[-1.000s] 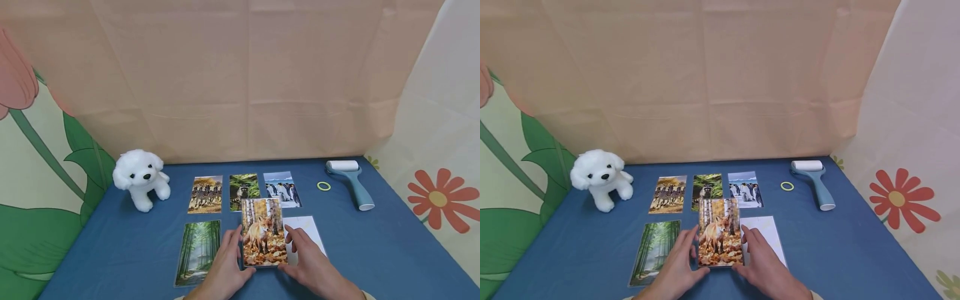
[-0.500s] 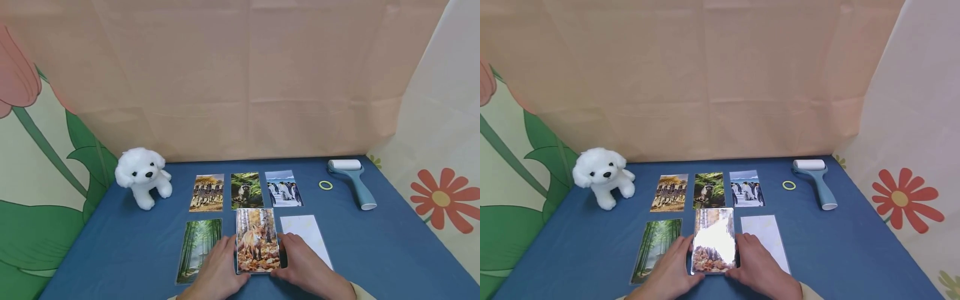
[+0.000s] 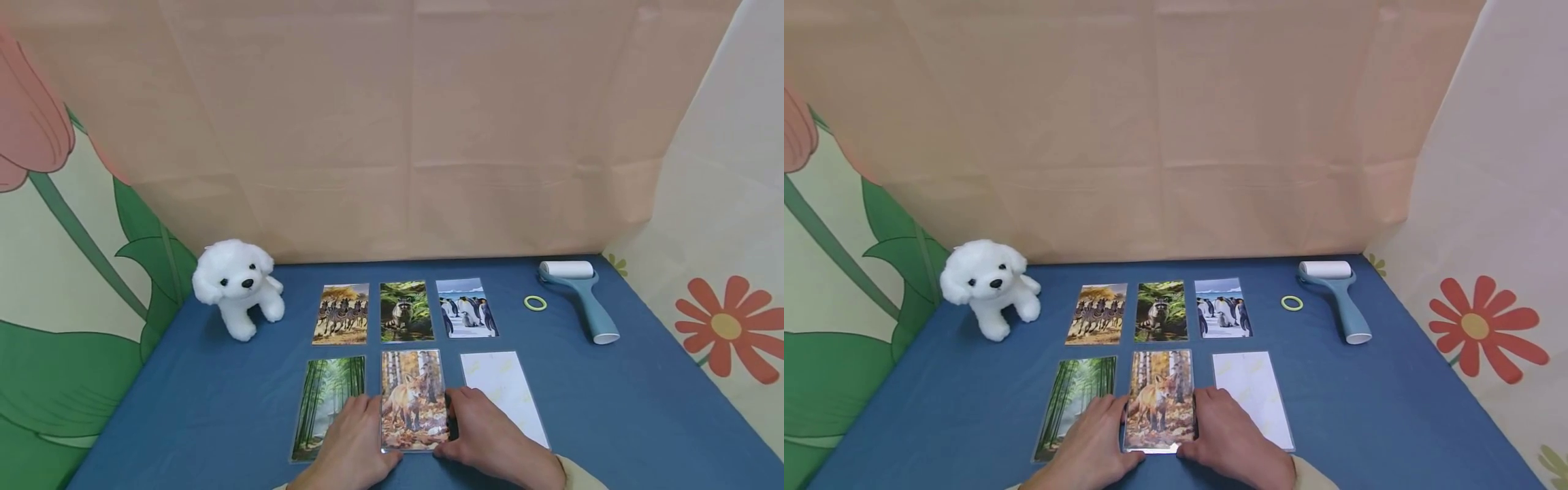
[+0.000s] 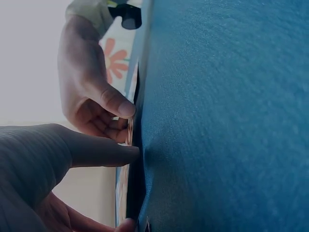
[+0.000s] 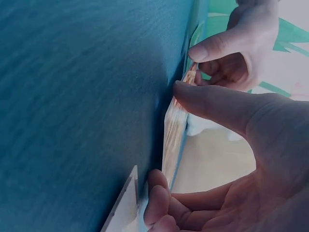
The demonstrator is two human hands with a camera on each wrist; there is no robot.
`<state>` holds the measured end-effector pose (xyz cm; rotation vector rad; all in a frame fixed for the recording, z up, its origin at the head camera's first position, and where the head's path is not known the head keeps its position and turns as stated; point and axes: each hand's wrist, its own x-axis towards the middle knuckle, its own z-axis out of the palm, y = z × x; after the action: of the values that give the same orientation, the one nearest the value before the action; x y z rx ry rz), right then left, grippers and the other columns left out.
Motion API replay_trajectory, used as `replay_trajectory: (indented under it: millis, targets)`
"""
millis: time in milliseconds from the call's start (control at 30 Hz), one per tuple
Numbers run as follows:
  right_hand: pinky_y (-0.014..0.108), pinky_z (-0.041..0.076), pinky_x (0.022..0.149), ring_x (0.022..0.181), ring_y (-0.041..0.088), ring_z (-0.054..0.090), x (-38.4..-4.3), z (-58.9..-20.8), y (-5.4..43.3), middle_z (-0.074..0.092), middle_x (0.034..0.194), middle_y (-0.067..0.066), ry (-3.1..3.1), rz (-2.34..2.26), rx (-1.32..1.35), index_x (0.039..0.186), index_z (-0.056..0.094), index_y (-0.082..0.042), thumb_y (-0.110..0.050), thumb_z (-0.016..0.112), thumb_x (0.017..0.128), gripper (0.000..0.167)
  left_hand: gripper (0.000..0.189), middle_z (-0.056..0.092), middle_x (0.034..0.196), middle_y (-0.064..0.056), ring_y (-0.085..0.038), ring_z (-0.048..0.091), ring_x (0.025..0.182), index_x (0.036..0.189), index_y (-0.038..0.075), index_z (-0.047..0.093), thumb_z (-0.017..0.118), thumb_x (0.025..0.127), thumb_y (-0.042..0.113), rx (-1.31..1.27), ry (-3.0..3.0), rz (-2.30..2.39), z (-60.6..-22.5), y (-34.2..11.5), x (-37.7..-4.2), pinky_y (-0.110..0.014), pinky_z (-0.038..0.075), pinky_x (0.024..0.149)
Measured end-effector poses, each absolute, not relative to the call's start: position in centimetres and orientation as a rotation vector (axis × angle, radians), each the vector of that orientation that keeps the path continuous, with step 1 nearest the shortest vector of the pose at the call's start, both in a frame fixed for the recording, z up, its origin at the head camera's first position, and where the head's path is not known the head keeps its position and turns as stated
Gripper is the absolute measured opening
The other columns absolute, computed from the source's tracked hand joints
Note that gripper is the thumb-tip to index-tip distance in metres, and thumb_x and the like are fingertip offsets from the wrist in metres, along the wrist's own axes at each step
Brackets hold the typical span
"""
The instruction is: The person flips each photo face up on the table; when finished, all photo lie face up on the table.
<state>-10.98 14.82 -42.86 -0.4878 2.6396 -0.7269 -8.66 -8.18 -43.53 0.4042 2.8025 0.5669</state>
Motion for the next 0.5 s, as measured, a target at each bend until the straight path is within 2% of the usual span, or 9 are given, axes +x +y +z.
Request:
replay_trajectory:
  millis: [267, 500]
  targets:
    - [0.044, 0.046, 0.068, 0.081, 0.022, 0.052, -11.01, -42.9, 14.51, 0.054, 0.089, 0.002, 2.673, -0.642, -0.491, 0.109, 0.063, -0.005, -0.039, 0.091, 0.072, 0.058, 0.082, 0.059, 0.105, -0.017, -0.035, 0.054, 0.1, 0.125, -0.007, 0.062, 0.082, 0.076, 0.055, 0.446, 2.832, 0.439, -43.63, -8.05, -8.73, -0.049, 0.045, 0.093]
    - [0.048, 0.051, 0.079, 0.092, 0.03, 0.058, -10.68, -42.93, 14.19, 0.059, 0.099, 0.01, 2.745, -0.528, -0.525, 0.118, 0.062, 0.005, -0.041, 0.091, 0.07, 0.072, 0.065, 0.054, 0.095, -0.012, -0.029, 0.048, 0.089, 0.113, -0.001, 0.065, 0.082, 0.078, 0.051, 0.484, 2.818, 0.393, -43.85, -8.08, -8.84, -0.046, 0.044, 0.08]
